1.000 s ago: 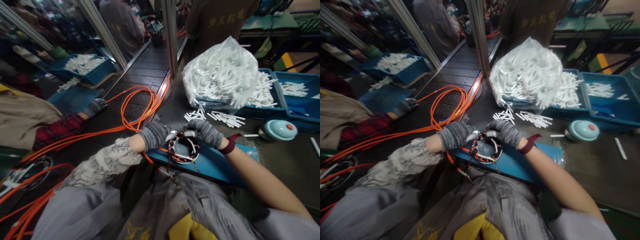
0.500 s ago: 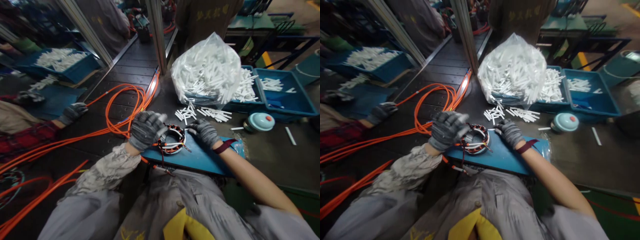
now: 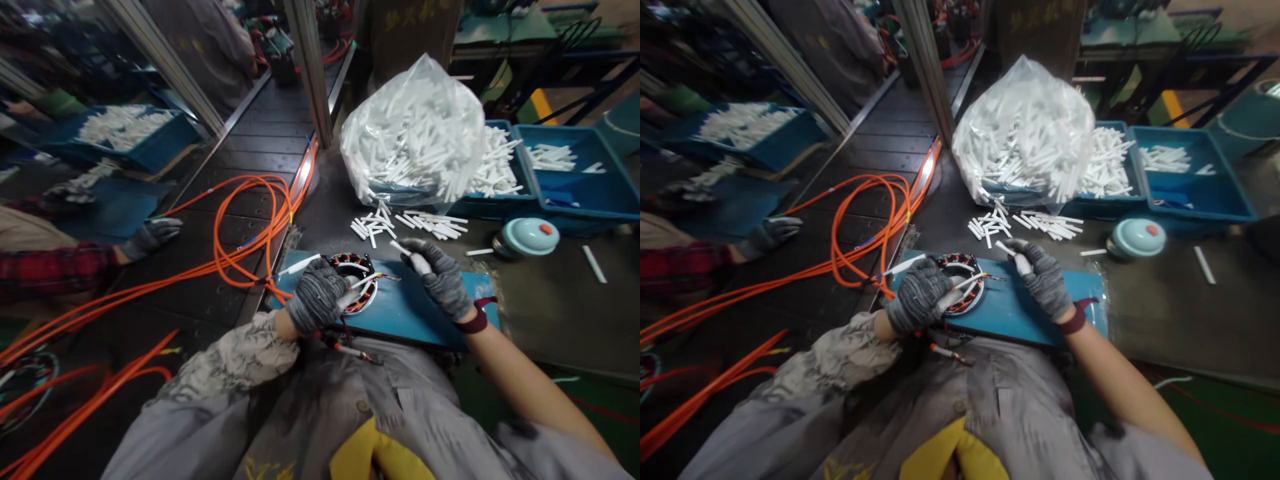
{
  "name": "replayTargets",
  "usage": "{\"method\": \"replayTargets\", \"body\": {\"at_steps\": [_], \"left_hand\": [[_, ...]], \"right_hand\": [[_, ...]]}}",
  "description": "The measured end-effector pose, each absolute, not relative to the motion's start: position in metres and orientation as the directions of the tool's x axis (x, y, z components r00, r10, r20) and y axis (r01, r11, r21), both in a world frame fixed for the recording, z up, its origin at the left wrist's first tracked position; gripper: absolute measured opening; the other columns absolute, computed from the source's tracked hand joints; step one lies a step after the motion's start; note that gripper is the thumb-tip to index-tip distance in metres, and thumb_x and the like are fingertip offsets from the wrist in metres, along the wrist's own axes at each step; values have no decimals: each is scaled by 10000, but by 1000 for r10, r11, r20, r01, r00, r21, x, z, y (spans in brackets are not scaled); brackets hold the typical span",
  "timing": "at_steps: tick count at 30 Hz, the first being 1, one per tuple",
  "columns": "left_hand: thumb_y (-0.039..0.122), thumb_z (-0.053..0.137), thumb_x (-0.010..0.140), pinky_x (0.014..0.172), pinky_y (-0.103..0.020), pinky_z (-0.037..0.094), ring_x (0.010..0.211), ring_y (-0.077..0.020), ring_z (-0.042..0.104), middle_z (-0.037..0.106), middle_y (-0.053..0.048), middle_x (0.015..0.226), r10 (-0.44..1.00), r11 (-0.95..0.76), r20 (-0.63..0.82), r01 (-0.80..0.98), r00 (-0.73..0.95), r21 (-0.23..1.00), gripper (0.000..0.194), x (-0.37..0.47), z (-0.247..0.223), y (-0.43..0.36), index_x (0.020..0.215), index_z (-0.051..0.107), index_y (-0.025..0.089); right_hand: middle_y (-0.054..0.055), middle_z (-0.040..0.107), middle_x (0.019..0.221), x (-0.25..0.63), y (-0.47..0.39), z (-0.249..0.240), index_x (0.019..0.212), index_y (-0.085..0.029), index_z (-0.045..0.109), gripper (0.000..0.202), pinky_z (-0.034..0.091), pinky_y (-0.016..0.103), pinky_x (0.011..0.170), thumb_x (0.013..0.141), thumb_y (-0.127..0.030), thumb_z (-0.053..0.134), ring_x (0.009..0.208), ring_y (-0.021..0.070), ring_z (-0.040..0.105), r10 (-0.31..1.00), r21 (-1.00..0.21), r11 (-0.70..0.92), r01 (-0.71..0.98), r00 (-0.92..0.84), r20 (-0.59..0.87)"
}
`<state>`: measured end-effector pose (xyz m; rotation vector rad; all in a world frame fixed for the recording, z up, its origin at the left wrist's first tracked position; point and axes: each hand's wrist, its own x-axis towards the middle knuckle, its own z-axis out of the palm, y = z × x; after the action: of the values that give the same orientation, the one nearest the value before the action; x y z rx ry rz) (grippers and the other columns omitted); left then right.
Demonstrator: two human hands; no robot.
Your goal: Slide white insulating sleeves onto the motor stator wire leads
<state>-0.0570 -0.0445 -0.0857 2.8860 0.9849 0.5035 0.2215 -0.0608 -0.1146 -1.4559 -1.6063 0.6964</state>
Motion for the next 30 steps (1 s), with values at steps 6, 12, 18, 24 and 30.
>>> {"method": "replayTargets", "body": {"at_steps": [6,12,18,24,30], "left_hand": [[329,471,1042,938,-405,464,968,-218,703,769,-42,1096,624,-782,274,593,732,195,288,-63,-91,-49,1197,697,241],[271,476,1048,917,-396,450,933,-204,706,770,-28,1116,518,-844,406,526,753,101,280,-65,-95,-49,1206,704,227],[245,466,1055,902,-378,459,903,-188,695,766,-39,1078,450,-884,425,460,786,84,286,-68,-93,-47,1213,702,214],[285,473,1046,842,-370,475,808,-195,659,752,-60,958,443,-879,350,476,825,-10,324,-68,-91,-44,1291,666,196],[368,479,1036,871,-429,485,885,-251,668,751,-70,974,593,-788,154,609,790,-91,375,-54,-93,-43,1359,631,256]], "right_hand": [[49,767,994,218,-103,-110,1016,-251,755,322,569,406,829,809,-497,757,890,247,698,982,-967,-71,246,189,-24],[28,755,817,213,-112,-117,941,-221,769,339,561,334,703,790,-524,761,713,189,666,972,-981,-185,56,161,-174],[28,776,986,197,-108,-120,1041,-272,783,301,577,355,809,812,-467,785,877,224,711,999,-990,17,141,35,22],[48,761,1002,190,-75,-111,1229,-284,725,325,549,326,817,1017,-444,538,852,194,693,921,-798,374,473,-293,258],[87,746,960,194,-39,-103,1156,-218,746,424,533,324,801,1046,-491,440,860,204,680,785,-590,588,552,-567,252]]}}
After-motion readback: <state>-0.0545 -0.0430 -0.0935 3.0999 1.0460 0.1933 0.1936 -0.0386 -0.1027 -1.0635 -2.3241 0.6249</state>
